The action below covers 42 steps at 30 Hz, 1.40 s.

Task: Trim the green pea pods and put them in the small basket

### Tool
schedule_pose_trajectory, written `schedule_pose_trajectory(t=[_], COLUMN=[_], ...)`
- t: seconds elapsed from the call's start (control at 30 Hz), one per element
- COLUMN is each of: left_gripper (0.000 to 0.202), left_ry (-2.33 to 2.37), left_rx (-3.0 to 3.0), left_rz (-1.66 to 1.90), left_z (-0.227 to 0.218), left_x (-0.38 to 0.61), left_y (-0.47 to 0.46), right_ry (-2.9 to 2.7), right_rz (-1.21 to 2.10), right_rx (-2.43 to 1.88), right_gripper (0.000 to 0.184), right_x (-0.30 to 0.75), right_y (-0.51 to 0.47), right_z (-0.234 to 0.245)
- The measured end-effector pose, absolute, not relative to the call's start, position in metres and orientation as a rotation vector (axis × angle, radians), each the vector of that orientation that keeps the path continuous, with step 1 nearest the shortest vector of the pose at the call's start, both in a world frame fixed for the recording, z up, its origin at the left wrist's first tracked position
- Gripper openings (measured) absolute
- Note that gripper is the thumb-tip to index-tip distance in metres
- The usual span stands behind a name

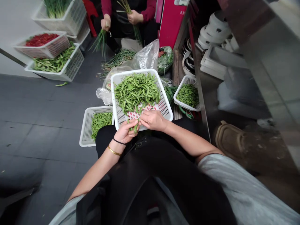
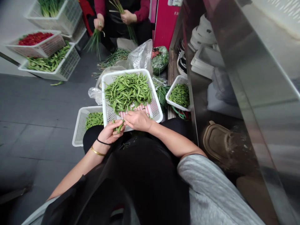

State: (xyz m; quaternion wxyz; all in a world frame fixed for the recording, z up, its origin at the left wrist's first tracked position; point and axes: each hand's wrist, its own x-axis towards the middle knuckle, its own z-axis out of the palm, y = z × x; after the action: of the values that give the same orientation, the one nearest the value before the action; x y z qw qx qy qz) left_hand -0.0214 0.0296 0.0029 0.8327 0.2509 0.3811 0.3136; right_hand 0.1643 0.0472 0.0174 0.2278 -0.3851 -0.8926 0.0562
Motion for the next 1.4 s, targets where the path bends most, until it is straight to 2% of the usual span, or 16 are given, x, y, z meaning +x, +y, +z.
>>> schedule_pose_trajectory(t=[0.1,0.2,0.33,0.43,0.57,0.63,0.7,0.8,0.97,1.03,1.1,1.17,1.33,1.4], left_gripper=[0.030,0.032,0.028,0.025,0.030,0.027,0.017,0.021,0.020,0.020,0.020,0.019,0.026,0.025], left_ry=[0.928,1.073,1.155,1.238,1.444,1.338,1.151,1.022,1.141,1.140,1.067,0.981,0.843,0.803], left_rx=[0.504,0.612,0.812,1.036,1.773,2.124,2.227,1.974,1.161,0.875,0.711,0.607,0.374,0.327], left_rz=[0.909,1.135,1.185,1.133,1.049,0.797,0.505,0.445,1.077,1.296,1.392,1.364,1.132,1.089], left_z=[0.000,-0.003,-0.004,0.000,0.017,0.026,0.030,0.025,0.003,-0.001,-0.001,-0.001,-0.007,-0.012], left_x=[-0.024,-0.030,-0.028,-0.029,-0.046,-0.052,-0.051,-0.039,-0.034,-0.046,-0.061,-0.071,-0.064,-0.059], left_y=[0.034,0.037,0.036,0.035,0.033,0.031,0.029,0.026,0.031,0.040,0.048,0.054,0.053,0.051], right_ry=[-2.339,-2.254,-2.328,-2.497,-2.828,-2.929,-2.945,-2.731,-2.228,-2.220,-2.389,-2.615,-2.659,-2.659], right_rz=[0.141,0.279,0.572,0.700,0.641,0.624,0.672,0.809,1.021,1.103,1.156,1.139,0.949,0.987], right_rx=[-1.126,-1.225,-1.324,-1.238,-1.062,-0.972,-0.860,-0.757,-0.983,-1.144,-1.333,-1.551,-1.958,-1.993], right_gripper=[0.034,0.034,0.021,0.027,0.025,0.022,0.022,0.026,0.029,0.030,0.023,0.014,0.037,0.039], right_x=[0.177,0.197,0.195,0.174,0.160,0.161,0.162,0.160,0.171,0.187,0.201,0.205,0.157,0.135], right_y=[0.047,0.052,0.058,0.058,0.058,0.058,0.057,0.054,0.057,0.067,0.083,0.102,0.144,0.152], right_z=[0.017,0.021,0.021,0.016,0.015,0.020,0.025,0.028,0.010,-0.005,-0.019,-0.032,-0.060,-0.070])
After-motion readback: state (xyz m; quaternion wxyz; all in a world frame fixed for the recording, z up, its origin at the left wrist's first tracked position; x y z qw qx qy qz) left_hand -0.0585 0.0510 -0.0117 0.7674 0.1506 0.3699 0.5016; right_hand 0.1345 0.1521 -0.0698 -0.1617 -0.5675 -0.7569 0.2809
